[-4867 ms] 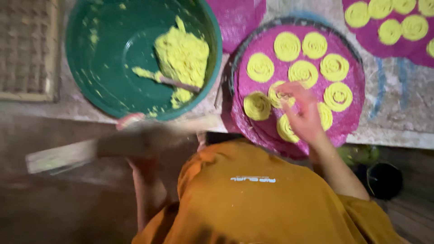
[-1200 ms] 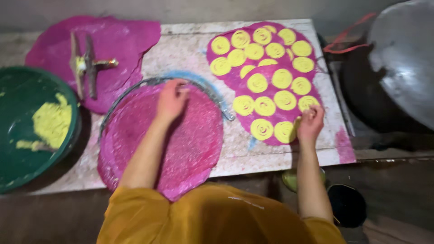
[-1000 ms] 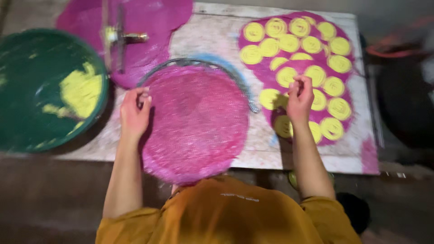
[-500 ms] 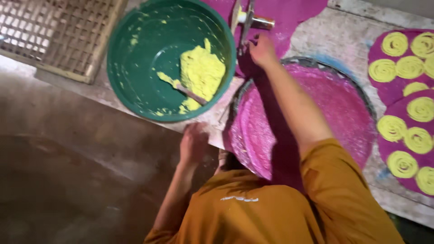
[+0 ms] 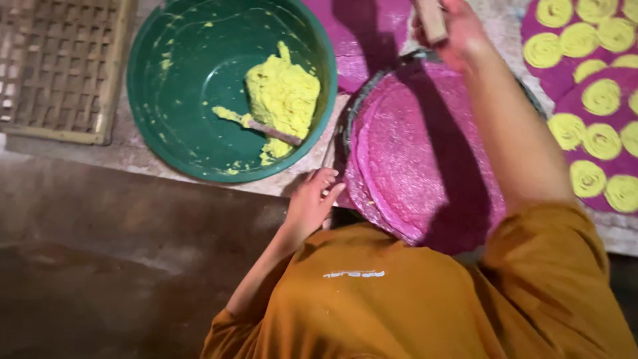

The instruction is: The person uses a manual dough press to extrude yellow dough into spiral shapes onto a pink tray. They repeatedly scoop dough from a green bowl, load it into the press, and pipe the spirals in sequence.

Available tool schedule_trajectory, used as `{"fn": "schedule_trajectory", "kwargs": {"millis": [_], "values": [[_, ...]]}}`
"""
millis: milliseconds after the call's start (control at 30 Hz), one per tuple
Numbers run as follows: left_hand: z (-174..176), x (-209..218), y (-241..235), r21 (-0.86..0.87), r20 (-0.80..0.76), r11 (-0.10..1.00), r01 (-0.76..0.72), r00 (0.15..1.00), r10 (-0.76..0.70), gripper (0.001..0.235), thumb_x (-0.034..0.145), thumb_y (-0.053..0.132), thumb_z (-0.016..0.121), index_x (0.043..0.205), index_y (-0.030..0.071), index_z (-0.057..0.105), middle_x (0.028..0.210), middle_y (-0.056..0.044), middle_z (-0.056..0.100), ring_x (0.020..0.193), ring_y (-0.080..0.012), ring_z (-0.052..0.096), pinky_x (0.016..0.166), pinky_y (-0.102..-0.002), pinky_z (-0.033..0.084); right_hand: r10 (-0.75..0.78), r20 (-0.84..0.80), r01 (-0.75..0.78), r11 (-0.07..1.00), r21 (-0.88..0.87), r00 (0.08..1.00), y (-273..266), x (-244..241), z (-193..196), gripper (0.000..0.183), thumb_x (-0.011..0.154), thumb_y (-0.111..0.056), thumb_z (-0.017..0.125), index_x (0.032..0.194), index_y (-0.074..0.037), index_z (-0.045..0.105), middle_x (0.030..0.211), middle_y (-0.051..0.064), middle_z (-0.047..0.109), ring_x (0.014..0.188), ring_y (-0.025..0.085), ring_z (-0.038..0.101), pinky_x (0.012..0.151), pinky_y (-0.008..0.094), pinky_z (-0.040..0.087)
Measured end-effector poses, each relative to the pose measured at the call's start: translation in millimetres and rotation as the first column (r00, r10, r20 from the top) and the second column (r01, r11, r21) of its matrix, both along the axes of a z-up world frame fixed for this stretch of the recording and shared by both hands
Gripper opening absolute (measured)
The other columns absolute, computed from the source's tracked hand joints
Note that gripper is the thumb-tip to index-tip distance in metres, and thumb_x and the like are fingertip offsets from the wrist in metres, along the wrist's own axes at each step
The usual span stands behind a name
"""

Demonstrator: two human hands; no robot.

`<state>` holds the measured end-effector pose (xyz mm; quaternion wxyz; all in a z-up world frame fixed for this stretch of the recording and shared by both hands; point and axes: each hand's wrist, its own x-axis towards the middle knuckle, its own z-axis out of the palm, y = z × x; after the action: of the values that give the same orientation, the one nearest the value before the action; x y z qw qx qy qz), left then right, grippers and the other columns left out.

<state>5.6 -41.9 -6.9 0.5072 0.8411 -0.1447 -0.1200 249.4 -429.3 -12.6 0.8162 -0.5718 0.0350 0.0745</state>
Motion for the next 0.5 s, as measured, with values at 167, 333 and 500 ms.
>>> {"fn": "schedule_trajectory", "kwargs": {"millis": [167,333,500], "values": [[5,11,-46,0.299,-0.092,0.953,0.049,0.996,-0.022,0.044,0.088,0.046,0.077,0.090,0.006,0.061,0.069,-0.011,0.067,0.065,-0.0340,0.068,0.061,-0.045,0.051,-0.040,0.057,0.036,0.997,0.068,0.998,-40,-185,64,0.040,0.110,-0.033,0.048,0.142,-0.010,0.049,0.104,0.015,0.062,0.087,0.025,0.062,0.077,0.039,0.051],[-3,13,-60,0.394,0.092,0.918,-0.052,0.996,0.017,0.041,0.083,0.048,0.078,0.087,0.010,0.064,0.072,-0.011,0.070,0.071,-0.0360,0.069,0.061,-0.049,0.051,0.009,0.204,-0.056,0.972,0.227,0.979,-47,-329,74,0.078,0.087,-0.045,0.071,0.144,0.000,0.042,0.107,0.015,0.059,0.086,0.020,0.058,0.067,0.030,0.046],[-14,43,-85,0.353,0.278,0.929,-0.106,0.961,0.004,0.031,0.085,0.039,0.077,0.094,0.011,0.068,0.083,-0.011,0.071,0.075,-0.0378,0.069,0.061,-0.051,0.051,-0.221,0.132,0.209,0.973,0.097,0.966,-48,-398,28,0.066,0.093,-0.038,0.073,0.141,-0.001,0.045,0.106,0.013,0.057,0.086,0.020,0.054,0.073,0.033,0.044]]}}
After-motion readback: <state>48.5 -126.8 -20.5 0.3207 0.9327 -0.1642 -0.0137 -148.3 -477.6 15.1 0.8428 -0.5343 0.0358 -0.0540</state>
